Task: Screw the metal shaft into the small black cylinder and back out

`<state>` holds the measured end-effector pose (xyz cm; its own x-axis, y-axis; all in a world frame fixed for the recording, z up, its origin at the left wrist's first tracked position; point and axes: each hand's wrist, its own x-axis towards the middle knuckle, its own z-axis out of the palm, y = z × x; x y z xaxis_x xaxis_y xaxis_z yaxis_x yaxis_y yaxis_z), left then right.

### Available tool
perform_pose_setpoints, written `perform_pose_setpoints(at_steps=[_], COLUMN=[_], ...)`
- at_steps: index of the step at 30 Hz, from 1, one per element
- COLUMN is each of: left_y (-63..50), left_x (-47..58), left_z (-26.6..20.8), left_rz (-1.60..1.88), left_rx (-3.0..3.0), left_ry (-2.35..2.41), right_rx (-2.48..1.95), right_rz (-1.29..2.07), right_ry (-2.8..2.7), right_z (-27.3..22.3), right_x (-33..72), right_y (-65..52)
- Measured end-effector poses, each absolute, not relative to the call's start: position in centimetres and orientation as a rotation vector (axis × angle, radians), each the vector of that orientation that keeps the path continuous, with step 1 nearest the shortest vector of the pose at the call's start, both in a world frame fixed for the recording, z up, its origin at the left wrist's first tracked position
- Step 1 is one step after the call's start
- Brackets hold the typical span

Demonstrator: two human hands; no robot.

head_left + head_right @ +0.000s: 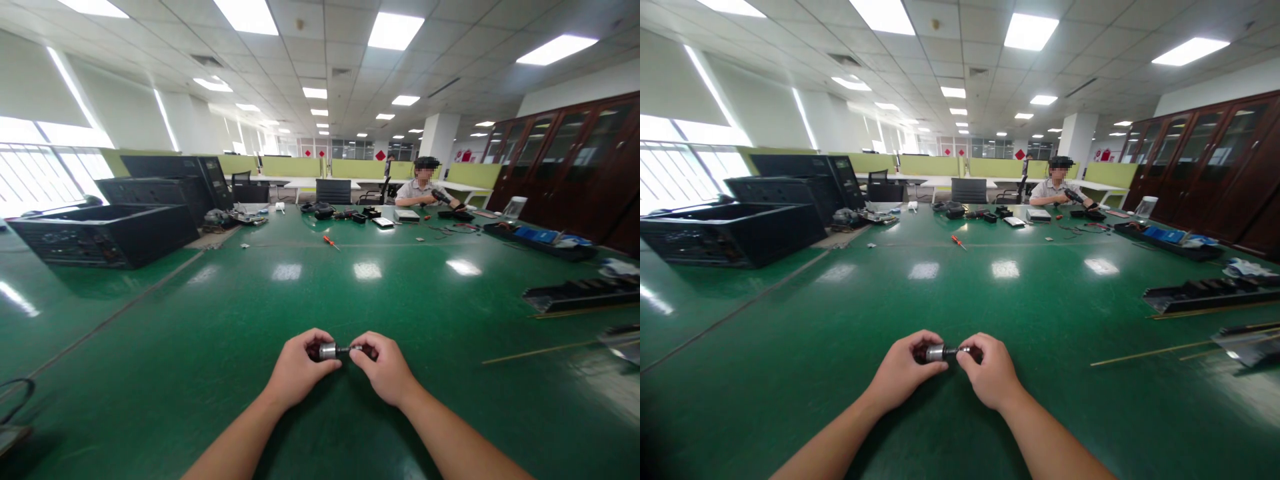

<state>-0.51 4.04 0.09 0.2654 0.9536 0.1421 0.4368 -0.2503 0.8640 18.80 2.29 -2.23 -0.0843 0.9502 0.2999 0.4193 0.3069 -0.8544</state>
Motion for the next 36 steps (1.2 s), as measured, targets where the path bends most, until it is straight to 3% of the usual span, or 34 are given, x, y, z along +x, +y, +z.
perform_pose_setpoints(at_steps=[36], left_y=[4.13], left_x=[-0.57], left_z=[0.24], left_rz=[0.916], left_rx=[1.802], left_ry=[1.246], right_rx=[-1.257], right_rz=[0.759], right_ry=[-1.629], right_z=[-2.44], right_x=[18.64], right_y=[2.39])
